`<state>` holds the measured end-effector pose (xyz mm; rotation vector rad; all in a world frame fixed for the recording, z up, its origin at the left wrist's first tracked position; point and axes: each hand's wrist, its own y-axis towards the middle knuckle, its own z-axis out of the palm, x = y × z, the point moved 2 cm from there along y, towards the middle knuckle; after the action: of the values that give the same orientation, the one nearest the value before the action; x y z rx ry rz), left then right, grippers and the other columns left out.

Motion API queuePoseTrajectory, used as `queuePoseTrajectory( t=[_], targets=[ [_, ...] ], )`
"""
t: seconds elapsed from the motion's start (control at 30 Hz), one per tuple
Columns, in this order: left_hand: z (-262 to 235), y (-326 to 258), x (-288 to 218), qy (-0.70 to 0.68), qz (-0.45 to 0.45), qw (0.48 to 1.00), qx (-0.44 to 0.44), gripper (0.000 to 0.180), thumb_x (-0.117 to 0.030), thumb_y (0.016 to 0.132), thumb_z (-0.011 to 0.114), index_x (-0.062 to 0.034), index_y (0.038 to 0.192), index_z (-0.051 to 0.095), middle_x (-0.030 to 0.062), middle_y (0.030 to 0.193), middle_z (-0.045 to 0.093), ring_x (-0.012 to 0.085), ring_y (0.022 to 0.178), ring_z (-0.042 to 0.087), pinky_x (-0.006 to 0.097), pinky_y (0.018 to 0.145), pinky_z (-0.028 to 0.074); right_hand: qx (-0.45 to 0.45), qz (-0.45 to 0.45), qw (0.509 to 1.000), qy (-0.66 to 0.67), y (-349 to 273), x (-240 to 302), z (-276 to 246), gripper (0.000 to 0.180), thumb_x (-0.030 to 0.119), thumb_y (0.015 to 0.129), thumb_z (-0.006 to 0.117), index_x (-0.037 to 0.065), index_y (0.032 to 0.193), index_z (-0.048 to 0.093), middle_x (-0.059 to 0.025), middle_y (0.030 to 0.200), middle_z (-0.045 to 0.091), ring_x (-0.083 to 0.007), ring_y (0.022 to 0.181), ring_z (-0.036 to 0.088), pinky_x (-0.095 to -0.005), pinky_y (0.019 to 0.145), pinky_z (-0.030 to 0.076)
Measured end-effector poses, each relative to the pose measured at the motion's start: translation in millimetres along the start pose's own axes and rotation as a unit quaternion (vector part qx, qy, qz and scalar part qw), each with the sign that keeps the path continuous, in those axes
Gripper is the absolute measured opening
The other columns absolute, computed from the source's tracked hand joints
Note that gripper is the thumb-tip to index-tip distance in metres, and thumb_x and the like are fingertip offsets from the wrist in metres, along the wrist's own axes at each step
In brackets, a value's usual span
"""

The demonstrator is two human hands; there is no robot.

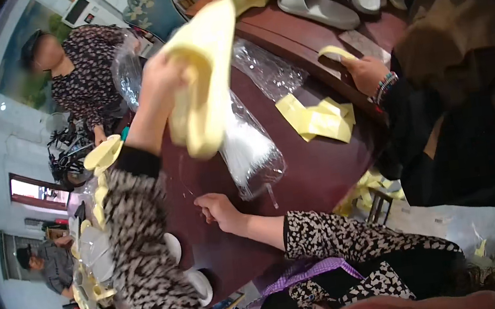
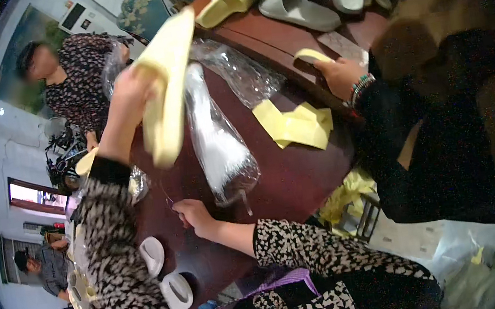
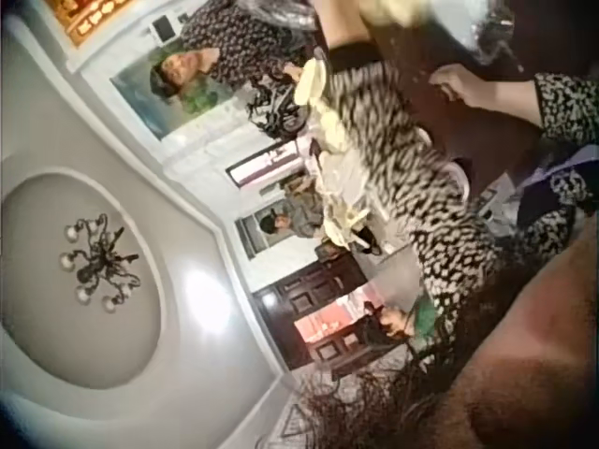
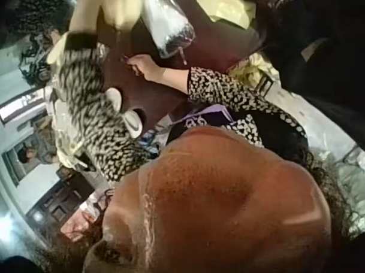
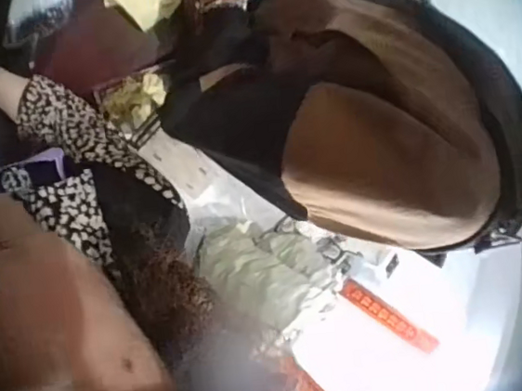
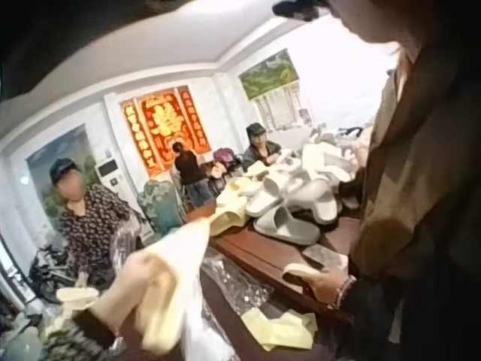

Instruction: The person attaches pairs of slippers together using plastic fasteners and packs slippers into plastic bags by hand.

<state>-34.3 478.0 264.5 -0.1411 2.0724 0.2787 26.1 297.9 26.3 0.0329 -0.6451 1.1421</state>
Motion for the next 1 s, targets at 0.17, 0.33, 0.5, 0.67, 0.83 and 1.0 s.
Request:
queuePoseTrajectory(
  t=[0.17, 0.33, 0.5, 0.67, 0.83, 1.0],
  targets=[
    [59, 27, -55, -0.099, 0.093, 0.989, -0.053, 0.028, -0.015, 0.078, 0.06, 0.0044, 0.098, 0.058, 0.0116, 0.091, 0.062, 0.0139, 0.077, 0.059, 0.027, 0.066, 0.048, -0.002, 0.0, 1.0, 0.026, -10, -4, 3, 0.013, 0.013, 0.085, 0.054, 0.006, 0.075, 0.053, -0.0013, 0.058, 0.044, -0.0134, 0.051, 0.041, -0.0311, 0.05, 0.037],
    [109, -52, -37, 0.044, 0.175, 0.983, 0.026, 0.032, -0.016, 0.078, 0.062, 0.0037, 0.103, 0.056, 0.015, 0.09, 0.06, 0.022, 0.078, 0.06, 0.033, 0.07, 0.048, -0.024, 0.048, 0.999, 0.01, -1, -18, 3, 0.016, 0.014, 0.086, 0.051, 0.007, 0.072, 0.05, -0.0016, 0.058, 0.044, -0.0142, 0.051, 0.042, -0.0313, 0.05, 0.037],
    [71, -137, -7, 0.168, 0.204, 0.964, 0.04, 0.025, -0.01, 0.082, 0.06, 0.0031, 0.103, 0.059, 0.0134, 0.088, 0.064, 0.018, 0.078, 0.062, 0.029, 0.068, 0.049, -0.035, 0.085, 0.996, -0.004, -18, -12, 17, 0.016, 0.014, 0.088, 0.049, 0.008, 0.073, 0.05, -0.0017, 0.059, 0.045, -0.0147, 0.052, 0.042, -0.0309, 0.05, 0.037],
    [34, -229, 29, 0.183, 0.134, 0.973, -0.035, 0.018, -0.006, 0.084, 0.057, 0.0029, 0.099, 0.062, 0.0101, 0.073, 0.065, 0.0149, 0.063, 0.062, 0.026, 0.058, 0.048, 0.014, -0.085, 0.996, -0.038, -3, -35, 16, 0.012, 0.015, 0.086, 0.051, 0.007, 0.078, 0.055, -0.0024, 0.06, 0.048, -0.0152, 0.053, 0.046, -0.0305, 0.049, 0.038],
    [2, -336, 84, 0.057, 0.048, 0.977, -0.201, 0.018, -0.008, 0.088, 0.055, 0.0, 0.101, 0.063, 0.0044, 0.065, 0.058, 0.0063, 0.055, 0.051, 0.023, 0.051, 0.042, -0.007, 0.038, 0.999, 0.037, 0, -57, 25, 0.014, 0.016, 0.083, 0.057, 0.003, 0.086, 0.06, -0.0032, 0.059, 0.051, -0.0155, 0.051, 0.048, -0.0301, 0.049, 0.04],
    [-28, -444, 146, 0.078, -0.069, 0.948, -0.302, 0.018, -0.011, 0.09, 0.055, -0.0015, 0.102, 0.063, -0.0001, 0.063, 0.054, 0.0054, 0.055, 0.047, 0.023, 0.05, 0.039, -0.035, -0.001, 0.999, -0.026, 4, -78, 14, 0.014, 0.013, 0.083, 0.058, 0.001, 0.089, 0.059, -0.0009, 0.056, 0.048, -0.0142, 0.049, 0.046, -0.031, 0.049, 0.043]
  ],
)
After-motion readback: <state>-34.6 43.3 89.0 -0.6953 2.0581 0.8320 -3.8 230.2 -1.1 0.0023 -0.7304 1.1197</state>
